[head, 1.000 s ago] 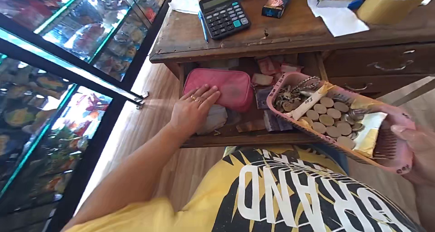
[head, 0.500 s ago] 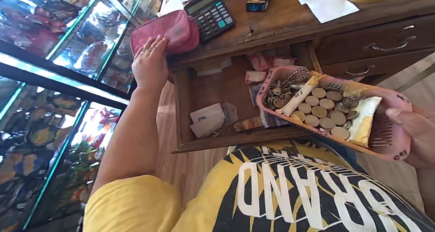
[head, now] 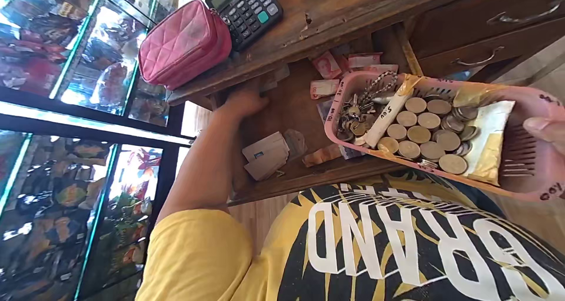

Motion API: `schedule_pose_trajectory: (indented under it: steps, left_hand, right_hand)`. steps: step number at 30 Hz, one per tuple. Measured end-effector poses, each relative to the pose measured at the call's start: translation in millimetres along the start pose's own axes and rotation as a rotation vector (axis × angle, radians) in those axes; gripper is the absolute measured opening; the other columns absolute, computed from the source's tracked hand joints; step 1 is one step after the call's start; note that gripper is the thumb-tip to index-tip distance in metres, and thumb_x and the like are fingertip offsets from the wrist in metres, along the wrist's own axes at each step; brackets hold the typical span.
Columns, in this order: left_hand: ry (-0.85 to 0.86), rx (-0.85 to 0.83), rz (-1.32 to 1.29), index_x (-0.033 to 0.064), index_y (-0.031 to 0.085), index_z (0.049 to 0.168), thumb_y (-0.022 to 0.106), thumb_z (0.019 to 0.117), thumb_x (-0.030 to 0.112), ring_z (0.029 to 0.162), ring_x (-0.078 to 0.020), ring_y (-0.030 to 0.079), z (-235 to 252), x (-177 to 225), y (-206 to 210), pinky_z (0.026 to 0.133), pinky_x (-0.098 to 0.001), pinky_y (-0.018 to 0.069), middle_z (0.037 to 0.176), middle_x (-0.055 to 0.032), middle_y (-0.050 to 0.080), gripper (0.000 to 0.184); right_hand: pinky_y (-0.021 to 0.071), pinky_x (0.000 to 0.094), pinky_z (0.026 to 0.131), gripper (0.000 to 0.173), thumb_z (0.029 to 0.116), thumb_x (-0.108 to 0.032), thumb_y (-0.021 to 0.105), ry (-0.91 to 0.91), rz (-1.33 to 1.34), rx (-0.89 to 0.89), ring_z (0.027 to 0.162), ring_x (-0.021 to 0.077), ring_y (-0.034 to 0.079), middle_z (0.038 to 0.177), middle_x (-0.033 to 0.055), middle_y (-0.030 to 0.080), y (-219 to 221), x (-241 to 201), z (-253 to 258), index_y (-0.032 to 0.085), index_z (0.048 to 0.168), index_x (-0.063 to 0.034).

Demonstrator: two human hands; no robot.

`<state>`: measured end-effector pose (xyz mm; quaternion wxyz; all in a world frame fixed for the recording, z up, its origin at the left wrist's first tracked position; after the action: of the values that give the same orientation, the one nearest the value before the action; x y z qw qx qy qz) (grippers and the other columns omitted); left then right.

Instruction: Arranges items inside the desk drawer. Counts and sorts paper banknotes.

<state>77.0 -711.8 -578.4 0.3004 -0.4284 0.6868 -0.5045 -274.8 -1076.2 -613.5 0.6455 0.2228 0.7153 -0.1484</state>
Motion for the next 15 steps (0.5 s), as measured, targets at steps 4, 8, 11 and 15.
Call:
schedule_pose_trajectory:
  steps: [4,8,11,15]
  left_hand:
    - [-0.013,-0.048,0.044,-0.0067,0.049,0.143,0.059,0.1007,0.043,0.14,-0.0486,0.043,19,4,-13,0.113,-0.07,0.0297,0.144,-0.0343,0.05,0.066]
    - [-0.033,-0.066,-0.022,-0.0075,0.053,0.139,0.057,0.1035,0.04,0.139,-0.0481,0.044,20,12,-21,0.113,-0.0685,0.0282,0.142,-0.0345,0.052,0.059]
    - [-0.025,0.0,-0.001,-0.002,0.053,0.142,0.049,0.1058,0.045,0.141,-0.0453,0.043,31,1,-16,0.115,-0.0672,0.0283,0.145,-0.0305,0.051,0.06]
    - [-0.034,0.177,0.092,0.0027,0.055,0.143,0.042,0.1087,0.041,0.143,-0.0412,0.044,36,-3,-14,0.117,-0.0621,0.0295,0.148,-0.0256,0.052,0.053]
  right_hand:
    - [0.0622,0.0226,0.076,0.018,0.0977,-0.007,0.051,0.054,-0.007,0.051,0.08,0.0022,0.072,0.086,-0.0067,0.073,3,-5,-4,0.064,0.11,-0.0096]
    - [0.0608,0.0195,0.068,0.017,0.0943,-0.007,0.05,0.089,-0.048,0.103,0.073,-0.0013,0.069,0.078,-0.0106,0.07,5,-9,-6,0.063,0.103,-0.0136]
    - [0.0593,0.0173,0.064,0.019,0.0936,-0.004,0.049,0.078,-0.041,0.132,0.068,-0.0027,0.067,0.074,-0.0113,0.068,8,-15,-7,0.064,0.101,-0.0133]
    - [0.0602,0.0185,0.066,0.019,0.0943,-0.006,0.049,0.039,0.002,0.082,0.069,-0.0009,0.069,0.077,-0.0102,0.07,11,-16,-6,0.065,0.101,-0.0139]
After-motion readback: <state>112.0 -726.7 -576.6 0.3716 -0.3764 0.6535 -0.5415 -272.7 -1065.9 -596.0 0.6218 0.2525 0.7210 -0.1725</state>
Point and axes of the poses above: each hand's wrist, its own z-axis towards the middle knuckle, its own y-axis out of the palm, x = y × z, the point moved 5 cm from there along z, towards the middle knuckle
